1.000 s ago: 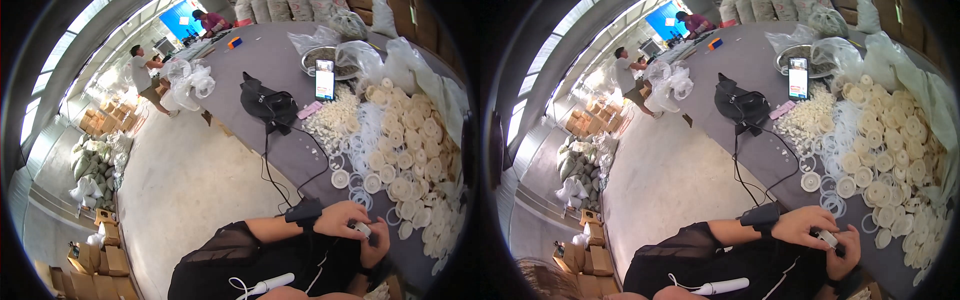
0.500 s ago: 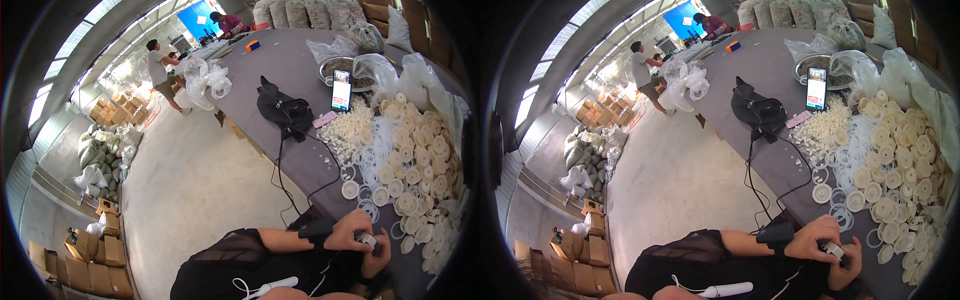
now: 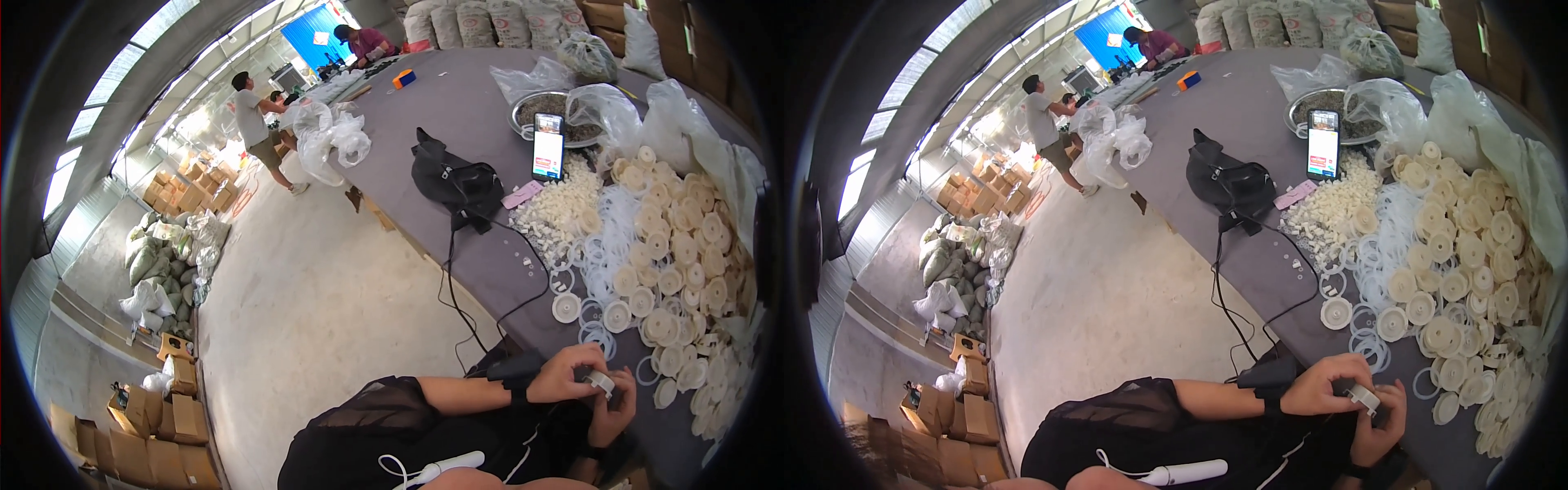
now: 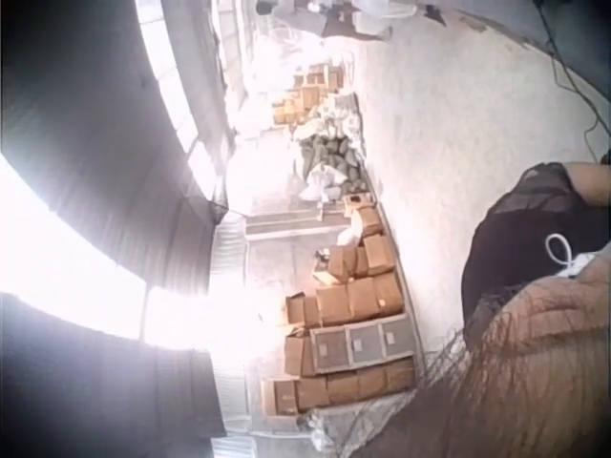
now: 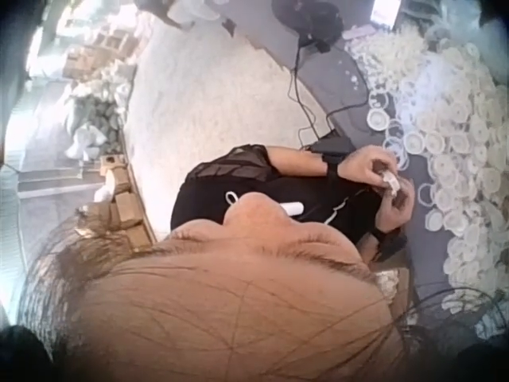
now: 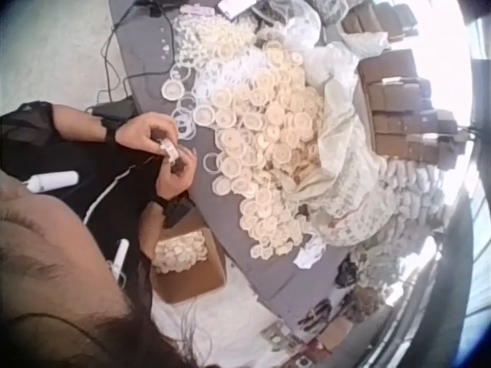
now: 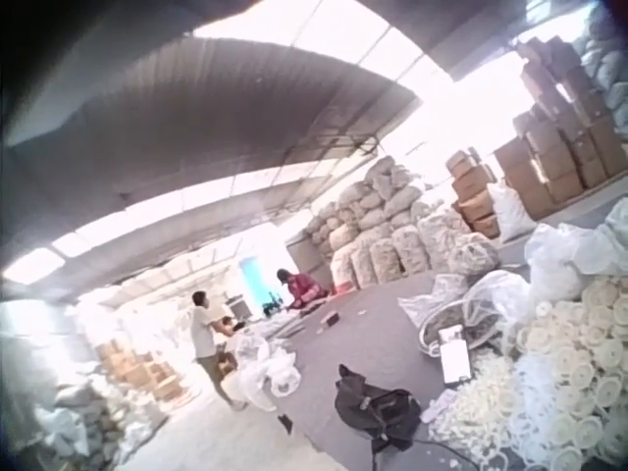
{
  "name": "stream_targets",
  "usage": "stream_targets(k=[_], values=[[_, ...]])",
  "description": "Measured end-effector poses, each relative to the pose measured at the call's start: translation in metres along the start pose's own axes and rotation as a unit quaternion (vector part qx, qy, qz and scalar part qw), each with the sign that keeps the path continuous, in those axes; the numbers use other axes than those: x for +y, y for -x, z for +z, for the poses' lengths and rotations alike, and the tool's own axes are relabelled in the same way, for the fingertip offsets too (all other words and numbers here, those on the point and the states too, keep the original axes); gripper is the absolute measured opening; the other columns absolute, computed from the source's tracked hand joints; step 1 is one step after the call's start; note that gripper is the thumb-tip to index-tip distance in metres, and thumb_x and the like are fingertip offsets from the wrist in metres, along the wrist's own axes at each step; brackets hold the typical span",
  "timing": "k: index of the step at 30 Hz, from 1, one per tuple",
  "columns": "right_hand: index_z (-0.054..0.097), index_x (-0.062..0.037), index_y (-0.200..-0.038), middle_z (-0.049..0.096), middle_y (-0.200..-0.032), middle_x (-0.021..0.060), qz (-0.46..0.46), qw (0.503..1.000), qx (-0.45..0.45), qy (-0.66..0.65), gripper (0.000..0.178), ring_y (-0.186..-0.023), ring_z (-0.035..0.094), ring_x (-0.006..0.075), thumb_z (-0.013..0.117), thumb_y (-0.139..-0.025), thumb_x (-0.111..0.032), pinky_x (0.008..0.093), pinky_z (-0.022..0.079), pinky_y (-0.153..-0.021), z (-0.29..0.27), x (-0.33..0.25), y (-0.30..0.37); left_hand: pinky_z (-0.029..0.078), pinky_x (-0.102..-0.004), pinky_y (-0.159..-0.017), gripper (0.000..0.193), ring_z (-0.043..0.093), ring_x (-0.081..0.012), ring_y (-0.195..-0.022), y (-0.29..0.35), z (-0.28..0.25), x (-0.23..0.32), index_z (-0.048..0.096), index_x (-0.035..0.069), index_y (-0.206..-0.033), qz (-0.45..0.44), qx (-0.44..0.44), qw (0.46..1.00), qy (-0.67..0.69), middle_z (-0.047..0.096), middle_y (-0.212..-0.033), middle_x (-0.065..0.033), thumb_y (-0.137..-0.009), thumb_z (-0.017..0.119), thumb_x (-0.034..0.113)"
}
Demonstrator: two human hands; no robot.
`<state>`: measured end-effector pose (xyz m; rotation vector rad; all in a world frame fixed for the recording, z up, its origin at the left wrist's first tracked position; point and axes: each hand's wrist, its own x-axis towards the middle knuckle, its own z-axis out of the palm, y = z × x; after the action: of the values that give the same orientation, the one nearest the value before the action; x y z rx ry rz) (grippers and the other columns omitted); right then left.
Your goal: The person assembles small white plastic components by hand at a workbench, fitting together white rings and plastic caps.
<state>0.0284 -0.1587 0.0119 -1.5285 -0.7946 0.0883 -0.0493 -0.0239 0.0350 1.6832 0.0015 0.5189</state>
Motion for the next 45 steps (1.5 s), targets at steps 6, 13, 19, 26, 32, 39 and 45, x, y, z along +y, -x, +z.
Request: stream_targets(k=[6,13,19,26,32,39,45], values=[[0.053,-0.0019,-0.083,0.054,-0.088,0.0097,0.054,0.997,-0.014,-0.055,0.020,-0.089,0.053,0.0221,0.064,-0.066,0.001,0.0411,0.033,-0.097,0.006,0.011,0.003,0.040,-0.0212,-0.076,0.015,0.047,-0.0076,-0.089,0.007,0.003,-0.025,0.055,0.003,-0.086,-0.137,0.014,0.964,0.229,0.044,-0.094,-0.0013,-0.076,0.066,0.004],[0.049,-0.0009,-0.087,0.049,-0.088,0.0076,0.107,0.985,-0.004,-0.134,0.021,-0.086,0.048,0.0168,0.065,-0.074,-0.004,0.0277,0.037,-0.081,0.012,0.011,0.005,0.040,-0.0218,-0.077,0.014,0.048,-0.0082,-0.086,0.007,0.000,-0.024,0.055,0.003,-0.087,-0.145,0.016,0.971,0.189,0.046,-0.092,-0.0012,-0.077,0.065,0.005],[0.048,-0.0009,-0.088,0.048,-0.086,0.0061,0.110,0.989,-0.012,-0.094,0.022,-0.083,0.047,0.0146,0.065,-0.075,-0.004,0.0252,0.037,-0.078,0.008,0.018,0.009,0.041,-0.0243,-0.077,0.020,0.050,-0.0113,-0.085,0.006,0.005,-0.008,0.057,0.004,-0.094,-0.131,0.040,0.986,0.098,0.051,-0.091,-0.0020,-0.077,0.066,0.009],[0.050,-0.0026,-0.094,0.054,-0.088,0.0018,0.202,0.951,-0.025,-0.233,0.023,-0.081,0.052,0.0093,0.066,-0.078,-0.005,0.0220,0.042,-0.073,-0.004,0.021,0.016,0.042,-0.0238,-0.070,0.027,0.052,-0.0113,-0.083,-0.001,-0.003,0.003,0.058,0.004,-0.101,-0.030,-0.042,0.990,-0.131,0.054,-0.089,-0.0019,-0.077,0.068,0.012],[0.051,0.0002,-0.108,0.058,-0.096,0.0049,0.194,0.944,-0.036,-0.263,0.033,-0.088,0.056,0.0117,0.063,-0.077,-0.001,0.0257,0.045,-0.080,0.004,0.018,0.006,0.043,-0.0202,-0.056,0.029,0.053,-0.0051,-0.064,0.002,-0.030,-0.020,0.057,0.003,-0.106,-0.248,-0.078,0.962,0.080,0.061,-0.081,-0.0004,-0.079,0.065,0.011],[0.057,-0.0029,-0.107,0.058,-0.093,0.0041,0.211,0.968,0.058,-0.121,0.030,-0.081,0.055,0.0094,0.063,-0.078,-0.004,0.0231,0.044,-0.073,-0.013,0.024,0.003,0.040,-0.0293,-0.092,0.048,0.052,-0.0170,-0.107,-0.041,-0.052,-0.027,0.041,-0.002,-0.126,-0.168,0.103,0.955,0.220,0.052,-0.119,-0.0116,-0.082,0.058,0.001],[0.063,-0.0062,-0.093,0.056,-0.085,0.0065,0.115,0.956,0.091,0.254,0.021,-0.077,0.055,0.0205,0.065,-0.071,-0.006,0.0315,0.044,-0.068,-0.024,0.037,-0.014,0.036,-0.0359,-0.096,0.055,0.044,-0.0246,-0.117,-0.019,-0.040,-0.050,0.042,0.002,-0.126,-0.089,0.163,0.980,-0.071,0.045,-0.124,-0.0119,-0.077,0.065,0.007]])
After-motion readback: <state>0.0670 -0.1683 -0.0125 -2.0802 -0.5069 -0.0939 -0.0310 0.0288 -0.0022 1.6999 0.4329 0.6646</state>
